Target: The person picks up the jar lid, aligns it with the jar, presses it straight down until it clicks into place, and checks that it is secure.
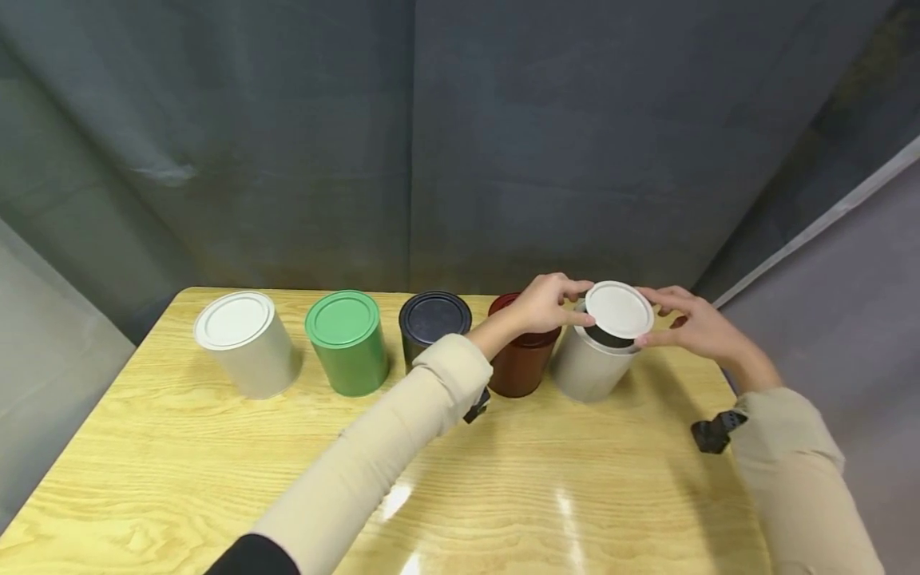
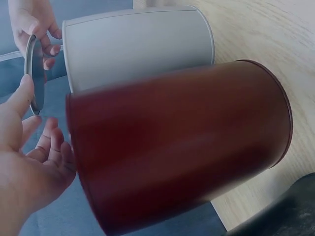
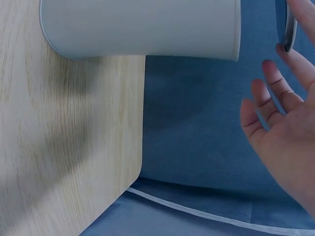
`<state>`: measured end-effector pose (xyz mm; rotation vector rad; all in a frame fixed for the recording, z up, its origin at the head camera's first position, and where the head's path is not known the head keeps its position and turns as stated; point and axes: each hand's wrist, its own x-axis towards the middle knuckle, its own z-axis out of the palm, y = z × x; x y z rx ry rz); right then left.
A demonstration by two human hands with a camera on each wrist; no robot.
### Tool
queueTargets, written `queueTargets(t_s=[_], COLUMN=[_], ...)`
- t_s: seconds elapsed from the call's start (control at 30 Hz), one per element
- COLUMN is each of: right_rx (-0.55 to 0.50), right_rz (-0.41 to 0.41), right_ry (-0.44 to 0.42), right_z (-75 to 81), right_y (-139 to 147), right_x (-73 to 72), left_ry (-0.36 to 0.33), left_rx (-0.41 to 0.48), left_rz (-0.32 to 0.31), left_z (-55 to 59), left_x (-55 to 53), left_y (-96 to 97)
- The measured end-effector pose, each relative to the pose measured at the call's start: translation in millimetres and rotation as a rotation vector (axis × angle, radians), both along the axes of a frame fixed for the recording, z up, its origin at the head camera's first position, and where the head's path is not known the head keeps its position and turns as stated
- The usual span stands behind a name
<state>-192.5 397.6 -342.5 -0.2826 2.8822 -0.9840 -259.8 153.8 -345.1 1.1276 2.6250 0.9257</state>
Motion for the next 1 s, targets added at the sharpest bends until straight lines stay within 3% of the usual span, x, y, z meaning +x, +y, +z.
queueTargets(t_s=[0.2, 0.63, 1.0], right_rx=[-0.007, -0.017, -0.011], right_rz=[0.045, 0.064, 0.060], right_ry=[-0.009, -0.092, -0.161], right_z=[-7.7, -18.4, -21.6], right_y=[5, 12, 13], right_x=[-4.7, -6.6, -11.1], left_ry=[0.008, 0.075, 0.089], left_rx=[-0.053, -0.293, -0.374], left_rz=[0.032, 0.093, 0.104], left_z=[-2.5, -5.4, -7.8], left_x=[0.5, 7.0, 6.8], left_y=[2.1, 10.7, 15.1])
